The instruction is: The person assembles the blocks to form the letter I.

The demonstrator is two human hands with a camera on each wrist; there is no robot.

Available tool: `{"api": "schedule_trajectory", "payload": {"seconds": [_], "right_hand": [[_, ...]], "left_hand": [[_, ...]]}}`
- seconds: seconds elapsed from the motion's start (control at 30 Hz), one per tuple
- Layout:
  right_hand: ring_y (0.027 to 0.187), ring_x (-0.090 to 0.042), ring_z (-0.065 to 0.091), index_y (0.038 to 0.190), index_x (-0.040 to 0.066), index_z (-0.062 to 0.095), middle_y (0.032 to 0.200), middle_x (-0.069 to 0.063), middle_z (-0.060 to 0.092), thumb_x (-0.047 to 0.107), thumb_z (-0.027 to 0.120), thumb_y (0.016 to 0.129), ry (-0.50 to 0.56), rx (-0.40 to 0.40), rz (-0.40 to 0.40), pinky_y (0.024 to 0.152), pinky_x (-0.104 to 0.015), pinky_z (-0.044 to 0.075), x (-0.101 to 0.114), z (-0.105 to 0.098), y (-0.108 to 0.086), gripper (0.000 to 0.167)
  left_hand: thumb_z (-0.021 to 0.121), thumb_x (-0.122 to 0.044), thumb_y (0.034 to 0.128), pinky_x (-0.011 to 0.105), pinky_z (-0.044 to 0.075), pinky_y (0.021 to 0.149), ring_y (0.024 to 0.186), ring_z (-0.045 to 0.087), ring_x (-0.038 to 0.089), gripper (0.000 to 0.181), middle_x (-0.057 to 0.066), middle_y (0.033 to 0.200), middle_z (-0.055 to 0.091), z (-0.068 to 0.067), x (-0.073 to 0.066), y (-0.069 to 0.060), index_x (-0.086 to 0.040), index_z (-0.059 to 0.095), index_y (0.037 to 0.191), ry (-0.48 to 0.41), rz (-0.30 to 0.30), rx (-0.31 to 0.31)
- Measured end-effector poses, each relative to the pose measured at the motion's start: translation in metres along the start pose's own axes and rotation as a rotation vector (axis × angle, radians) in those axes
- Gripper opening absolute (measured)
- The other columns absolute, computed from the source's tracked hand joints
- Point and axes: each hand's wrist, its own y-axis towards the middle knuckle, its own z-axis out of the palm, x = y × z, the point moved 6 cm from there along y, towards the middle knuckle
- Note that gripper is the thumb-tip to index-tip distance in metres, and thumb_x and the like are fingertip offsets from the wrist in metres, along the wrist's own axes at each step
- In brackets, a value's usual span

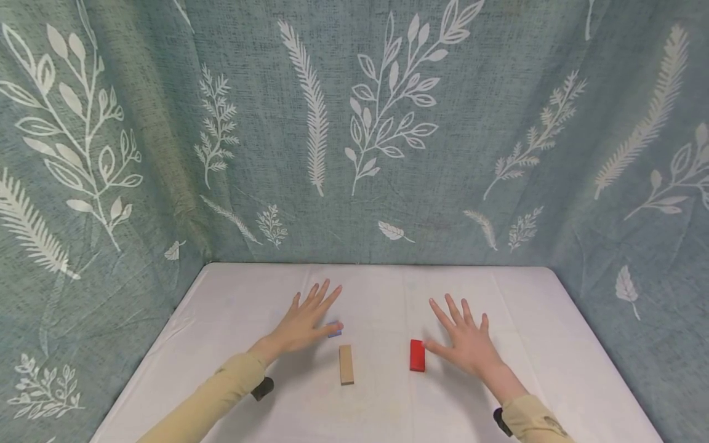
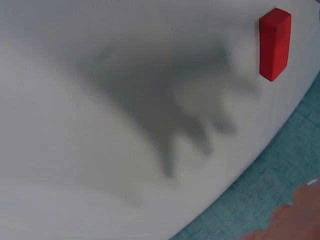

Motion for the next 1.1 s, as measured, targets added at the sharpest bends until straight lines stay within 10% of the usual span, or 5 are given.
{"api": "schedule_trajectory", "payload": {"seconds": [1.1], "right_hand": [[0.145,-0.043,0.011,0.154,0.022,0.006,0.160,-0.014,0.011,0.054,0.061,0.086,0.475,0.253,0.057,0.110,-0.069,0.022,0.016,0.034,-0.012,0.092]], "left_hand": [[0.062,-0.048,0.0873,0.057,0.030,0.113,0.143,0.027,0.031,0.083,0.010,0.158,0.022,0.041,-0.029,-0.031,-0.012,0.024,0.151,-0.423,0.077,0.105]]}}
